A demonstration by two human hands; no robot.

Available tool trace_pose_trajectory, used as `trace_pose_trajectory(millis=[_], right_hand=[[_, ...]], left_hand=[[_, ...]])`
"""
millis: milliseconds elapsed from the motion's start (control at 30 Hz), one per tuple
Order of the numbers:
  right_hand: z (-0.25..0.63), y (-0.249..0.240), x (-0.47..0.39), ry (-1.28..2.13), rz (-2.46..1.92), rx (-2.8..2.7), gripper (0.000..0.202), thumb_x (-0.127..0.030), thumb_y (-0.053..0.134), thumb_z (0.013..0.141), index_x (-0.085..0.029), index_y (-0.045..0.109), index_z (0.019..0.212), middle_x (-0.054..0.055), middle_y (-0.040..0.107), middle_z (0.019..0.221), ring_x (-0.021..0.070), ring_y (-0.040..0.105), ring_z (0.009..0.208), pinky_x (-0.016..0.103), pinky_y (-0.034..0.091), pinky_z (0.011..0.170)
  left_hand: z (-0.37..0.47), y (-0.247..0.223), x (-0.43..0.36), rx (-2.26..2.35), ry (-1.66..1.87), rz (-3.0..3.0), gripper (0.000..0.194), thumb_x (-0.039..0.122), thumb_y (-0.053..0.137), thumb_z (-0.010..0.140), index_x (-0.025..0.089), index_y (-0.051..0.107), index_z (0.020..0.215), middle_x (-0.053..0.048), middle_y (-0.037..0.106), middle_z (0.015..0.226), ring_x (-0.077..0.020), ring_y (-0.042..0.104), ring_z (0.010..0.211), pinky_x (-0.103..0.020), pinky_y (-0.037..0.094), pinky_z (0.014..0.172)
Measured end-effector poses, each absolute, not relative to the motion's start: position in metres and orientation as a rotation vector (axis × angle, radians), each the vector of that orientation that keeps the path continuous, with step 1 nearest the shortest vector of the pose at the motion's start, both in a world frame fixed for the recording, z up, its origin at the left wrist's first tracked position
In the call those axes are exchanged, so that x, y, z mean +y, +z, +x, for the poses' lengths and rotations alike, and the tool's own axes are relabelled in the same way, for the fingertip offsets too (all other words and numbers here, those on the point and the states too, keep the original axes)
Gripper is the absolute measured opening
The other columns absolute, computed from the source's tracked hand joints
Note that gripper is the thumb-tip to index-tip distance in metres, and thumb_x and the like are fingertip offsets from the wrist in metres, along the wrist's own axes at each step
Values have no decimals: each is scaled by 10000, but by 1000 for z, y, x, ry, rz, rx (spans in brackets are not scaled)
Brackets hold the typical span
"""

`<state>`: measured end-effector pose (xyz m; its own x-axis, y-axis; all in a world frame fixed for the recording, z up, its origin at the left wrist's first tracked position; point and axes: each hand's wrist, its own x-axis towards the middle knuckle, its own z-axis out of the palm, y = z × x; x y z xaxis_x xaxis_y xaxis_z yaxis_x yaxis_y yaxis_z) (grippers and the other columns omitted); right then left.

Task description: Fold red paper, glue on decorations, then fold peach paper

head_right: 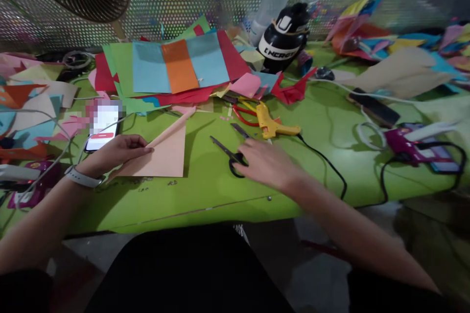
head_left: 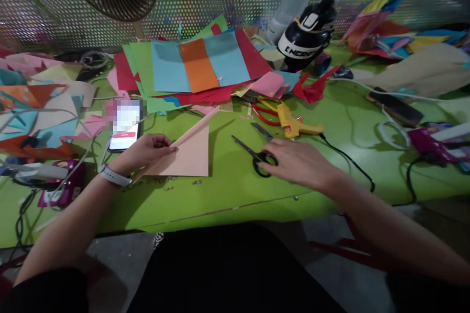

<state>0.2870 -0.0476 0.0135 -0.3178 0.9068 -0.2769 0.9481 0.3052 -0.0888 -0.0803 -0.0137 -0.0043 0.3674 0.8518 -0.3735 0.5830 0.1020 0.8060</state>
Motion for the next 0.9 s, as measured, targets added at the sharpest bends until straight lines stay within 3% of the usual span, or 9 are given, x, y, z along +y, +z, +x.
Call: trace_pose_trajectory(millis=[233, 467, 667, 767, 900], right_hand=[[293, -4, -72, -292, 1701, 2279, 267, -303, 554, 829, -173, 615, 1054, 138, 708, 1070, 306, 692, 885, 364, 470, 663], [300, 2, -63, -270, 1707, 2162, 190, -379, 572, 783, -209, 634, 845, 120, 724, 948, 299, 683, 802, 360, 433, 610], [295, 7, -52, -451, 1773, 2184, 224, -346, 588, 723, -213, 640, 895, 80, 721, 868, 271, 672, 791, 345, 434, 623], [295, 5, -49, -895, 1933, 2138, 214, -364, 612, 687, -222, 596, 846, 46, 699, 773, 227, 654, 705, 326, 460, 587], [294, 0, -51, -1966, 1826, 1845, 342, -456, 698, 680, -220, 518, 848, 30, 693, 734, 151, 620, 585, 271, 500, 510]], left_hand=[[-80, -10, -19, 1303, 412, 1447, 303, 466, 701, 813, 174, 635, 861, -3, 618, 665, -96, 510, 524, -214, 321, 438], [-81, -15, -18, 1250, 538, 1375, 277, 448, 704, 811, 188, 616, 850, -24, 647, 751, -113, 560, 604, -241, 421, 500], [-79, -15, -19, 1252, 572, 1368, 294, 453, 712, 800, 181, 610, 848, -15, 641, 744, -108, 560, 610, -236, 432, 511], [-78, -16, -19, 1234, 605, 1366, 271, 426, 714, 811, 177, 613, 847, -13, 644, 744, -101, 567, 616, -228, 448, 529], [-79, -17, -19, 1230, 689, 1205, 259, 392, 763, 781, 177, 627, 828, -5, 652, 743, -90, 574, 616, -204, 451, 525]])
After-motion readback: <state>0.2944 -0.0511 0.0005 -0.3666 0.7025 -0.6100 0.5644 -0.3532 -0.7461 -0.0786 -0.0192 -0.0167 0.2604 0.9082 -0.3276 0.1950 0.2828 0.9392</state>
